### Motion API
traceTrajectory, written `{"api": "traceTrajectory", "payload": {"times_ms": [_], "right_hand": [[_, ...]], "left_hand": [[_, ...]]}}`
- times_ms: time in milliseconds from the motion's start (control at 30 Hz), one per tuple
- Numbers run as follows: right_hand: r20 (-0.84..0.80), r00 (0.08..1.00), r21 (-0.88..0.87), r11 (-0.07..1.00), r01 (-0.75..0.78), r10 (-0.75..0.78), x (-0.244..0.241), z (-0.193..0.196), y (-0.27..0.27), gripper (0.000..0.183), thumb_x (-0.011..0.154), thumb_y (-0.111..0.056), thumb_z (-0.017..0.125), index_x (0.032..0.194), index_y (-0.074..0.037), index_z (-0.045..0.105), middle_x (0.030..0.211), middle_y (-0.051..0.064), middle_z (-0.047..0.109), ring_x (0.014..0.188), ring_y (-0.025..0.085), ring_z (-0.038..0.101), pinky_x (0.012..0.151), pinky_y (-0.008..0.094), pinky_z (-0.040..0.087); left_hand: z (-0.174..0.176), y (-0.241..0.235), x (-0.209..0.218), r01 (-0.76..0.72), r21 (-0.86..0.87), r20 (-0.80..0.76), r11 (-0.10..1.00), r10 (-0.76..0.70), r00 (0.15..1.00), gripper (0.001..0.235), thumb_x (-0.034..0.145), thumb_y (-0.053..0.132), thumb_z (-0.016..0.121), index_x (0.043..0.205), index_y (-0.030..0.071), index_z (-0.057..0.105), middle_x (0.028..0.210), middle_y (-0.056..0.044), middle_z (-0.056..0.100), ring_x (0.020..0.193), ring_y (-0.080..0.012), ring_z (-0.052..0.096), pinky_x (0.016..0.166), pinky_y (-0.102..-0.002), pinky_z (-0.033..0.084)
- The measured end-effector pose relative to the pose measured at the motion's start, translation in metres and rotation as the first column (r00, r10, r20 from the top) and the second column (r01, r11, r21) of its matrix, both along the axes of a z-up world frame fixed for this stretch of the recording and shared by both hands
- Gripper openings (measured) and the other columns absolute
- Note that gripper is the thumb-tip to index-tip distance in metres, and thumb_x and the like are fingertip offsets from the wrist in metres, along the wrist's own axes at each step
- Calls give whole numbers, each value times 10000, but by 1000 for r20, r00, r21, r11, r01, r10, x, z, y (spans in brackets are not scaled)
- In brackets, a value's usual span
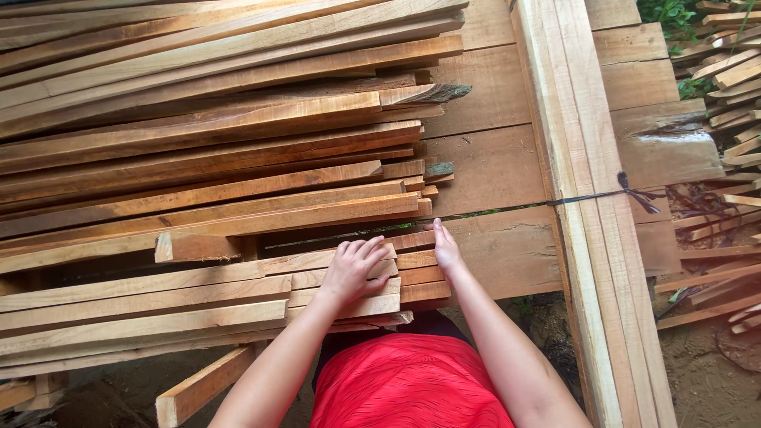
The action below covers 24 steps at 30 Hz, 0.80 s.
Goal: The person stacks several long wooden planks on top of a larger pile of lumber. They align the planks by hand and then use a black strap to tie the stack together.
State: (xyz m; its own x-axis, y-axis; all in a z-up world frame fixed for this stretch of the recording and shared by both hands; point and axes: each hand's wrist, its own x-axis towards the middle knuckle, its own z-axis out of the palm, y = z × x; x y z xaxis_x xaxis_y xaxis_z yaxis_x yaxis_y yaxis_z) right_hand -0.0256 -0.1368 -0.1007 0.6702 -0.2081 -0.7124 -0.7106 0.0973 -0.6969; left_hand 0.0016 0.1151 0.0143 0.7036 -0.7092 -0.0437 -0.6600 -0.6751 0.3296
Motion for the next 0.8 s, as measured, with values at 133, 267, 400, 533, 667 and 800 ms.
{"api": "traceTrajectory", "payload": {"times_ms": [133,267,400,533,667,800], "right_hand": [[13,1000,23,1000,-6,6,-2,-21,-1,722,997,-694,305,1279,-131,659,1544,143,506,1483,286,385,1214,443,249],[31,999,27,1000,-5,5,-2,-16,0,750,985,-715,297,1259,-127,673,1559,154,498,1493,297,380,1225,455,243],[-34,999,29,1000,-5,6,1,0,-1,781,961,-749,279,1267,-151,677,1575,155,466,1499,310,354,1219,480,237],[-59,998,15,1000,-17,18,-2,-6,-3,828,930,-789,255,1259,-171,696,1590,152,442,1503,318,338,1220,493,231],[-51,998,89,996,-24,29,-1,-6,-7,876,912,-833,199,1241,-197,704,1569,203,484,1480,354,395,1224,505,260],[-64,996,71,996,-52,56,0,-12,-7,907,885,-843,163,1256,-206,691,1607,195,396,1508,350,308,1222,517,209]], "left_hand": [[0,-1,-6,19,-38,79,999,-16,997,385,858,451,738,1150,202,715,1486,-88,589,1249,-281,584,1045,-460,437],[17,-2,0,-43,-21,19,999,44,999,426,825,463,751,1177,223,741,1438,-104,584,1244,-311,567,1044,-504,409],[8,-4,7,-83,50,-156,995,90,984,546,805,456,765,1268,177,692,1392,-75,617,1258,-310,555,1038,-481,418],[-6,-4,6,-16,35,-110,999,20,994,593,802,412,782,1291,102,655,1390,-105,625,1257,-336,551,1053,-475,435],[-10,-9,8,8,-23,-99,1000,-10,995,606,710,364,824,1212,73,648,1347,-150,628,1246,-346,564,1049,-470,451],[-14,-14,5,16,-26,-60,1000,-17,998,557,671,344,844,1112,66,646,1324,-175,623,1232,-364,564,1025,-472,453]]}}
